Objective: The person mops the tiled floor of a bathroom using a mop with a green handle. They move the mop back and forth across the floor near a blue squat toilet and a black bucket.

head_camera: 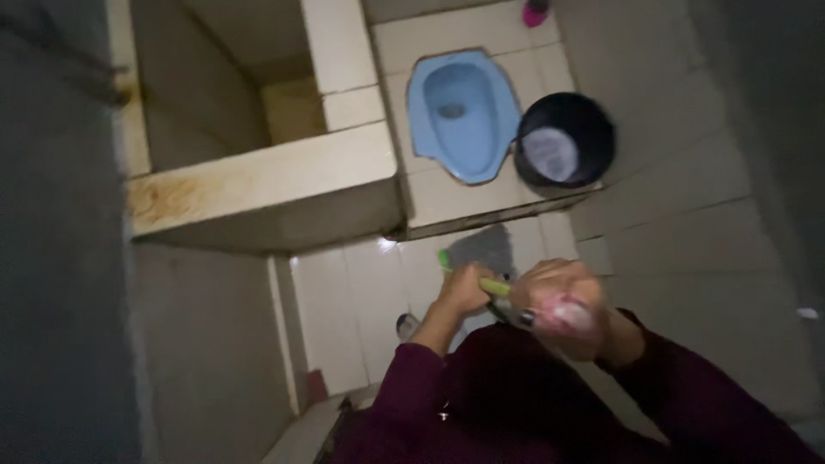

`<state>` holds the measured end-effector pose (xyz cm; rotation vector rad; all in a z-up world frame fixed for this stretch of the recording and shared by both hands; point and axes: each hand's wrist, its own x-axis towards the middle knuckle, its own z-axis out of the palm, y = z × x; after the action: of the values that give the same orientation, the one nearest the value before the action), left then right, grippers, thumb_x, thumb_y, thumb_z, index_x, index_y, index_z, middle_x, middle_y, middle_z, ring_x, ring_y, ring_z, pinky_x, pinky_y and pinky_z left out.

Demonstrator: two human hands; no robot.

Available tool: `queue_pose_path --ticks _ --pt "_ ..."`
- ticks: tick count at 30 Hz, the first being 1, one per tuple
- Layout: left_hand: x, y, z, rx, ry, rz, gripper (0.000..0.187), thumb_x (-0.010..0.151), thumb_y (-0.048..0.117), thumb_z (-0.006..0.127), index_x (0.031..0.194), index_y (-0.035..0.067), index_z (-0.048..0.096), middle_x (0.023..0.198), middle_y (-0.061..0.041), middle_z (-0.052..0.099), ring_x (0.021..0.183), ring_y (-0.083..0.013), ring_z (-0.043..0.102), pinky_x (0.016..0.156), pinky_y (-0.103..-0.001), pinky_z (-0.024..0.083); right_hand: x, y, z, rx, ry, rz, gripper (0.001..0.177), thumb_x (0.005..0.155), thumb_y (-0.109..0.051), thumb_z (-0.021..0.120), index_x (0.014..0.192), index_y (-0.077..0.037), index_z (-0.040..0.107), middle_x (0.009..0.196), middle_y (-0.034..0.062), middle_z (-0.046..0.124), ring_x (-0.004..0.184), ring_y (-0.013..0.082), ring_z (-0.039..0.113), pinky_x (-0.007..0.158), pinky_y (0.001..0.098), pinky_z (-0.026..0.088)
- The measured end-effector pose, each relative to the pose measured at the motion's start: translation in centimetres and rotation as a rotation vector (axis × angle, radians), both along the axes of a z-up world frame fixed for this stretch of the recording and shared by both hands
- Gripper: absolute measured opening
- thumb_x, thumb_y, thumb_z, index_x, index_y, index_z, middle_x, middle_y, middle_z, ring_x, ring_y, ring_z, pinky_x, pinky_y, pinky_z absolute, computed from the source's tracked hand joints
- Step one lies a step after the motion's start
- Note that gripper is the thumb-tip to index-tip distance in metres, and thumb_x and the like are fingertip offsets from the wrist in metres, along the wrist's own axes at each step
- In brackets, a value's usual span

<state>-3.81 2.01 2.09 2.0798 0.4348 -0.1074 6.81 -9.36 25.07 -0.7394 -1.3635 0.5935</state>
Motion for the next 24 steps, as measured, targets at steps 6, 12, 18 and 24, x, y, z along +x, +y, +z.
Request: queue_pose_path --ticks 6,12,18,24 --pt "-8.3 7.4 0.7 0.09 0.185 0.101 0.024 0.084 0.037 0.069 0.1 0.023 0.08 0.104 -0.008 0.075 0.098 -0.0322 0.072 0.089 -0.05 0.052 -6.0 2.4 0.2 -0.153 0.307 0.024 0.06 0.11 -0.046 0.049 0.065 -0.006 0.043 0.06 0.0119 0.053 0.054 0.0241 0.055 0.055 0.0382 0.05" --pt "-15.1 13.1 -1.4 0.29 0.256 0.2 0.026 0.087 0.038 0.069 0.095 0.016 0.08 0.104 -0.012 0.075 0.098 -0.035 0.071 0.085 -0.049 0.056 -9.1 5.4 -4.7 -0.161 0.284 0.027 0.046 0.102 -0.018 0.057 0.062 -0.005 0.04 0.06 0.0134 0.051 0.055 0.0247 0.052 0.058 0.0406 0.048" --pt "-14.8 12.7 -6.2 0.285 0.333 0.273 0.027 0.085 0.036 0.07 0.092 0.012 0.078 0.102 -0.014 0.074 0.098 -0.0364 0.07 0.085 -0.048 0.057 -8.3 3.8 -5.5 -0.323 0.191 -0.05 0.033 0.097 -0.003 0.051 0.066 -0.002 0.042 0.066 0.0128 0.051 0.057 0.0244 0.048 0.065 0.0415 0.05" --pt "-10.7 10.5 -7.1 0.136 0.359 0.149 0.028 0.089 0.037 0.071 0.09 0.01 0.078 0.094 -0.017 0.074 0.092 -0.0382 0.071 0.086 -0.049 0.056 -6.0 0.3 -3.6 -0.448 0.293 -0.171 0.041 0.098 -0.009 0.051 0.06 -0.008 0.037 0.059 0.0071 0.047 0.053 0.0184 0.046 0.059 0.0392 0.051"
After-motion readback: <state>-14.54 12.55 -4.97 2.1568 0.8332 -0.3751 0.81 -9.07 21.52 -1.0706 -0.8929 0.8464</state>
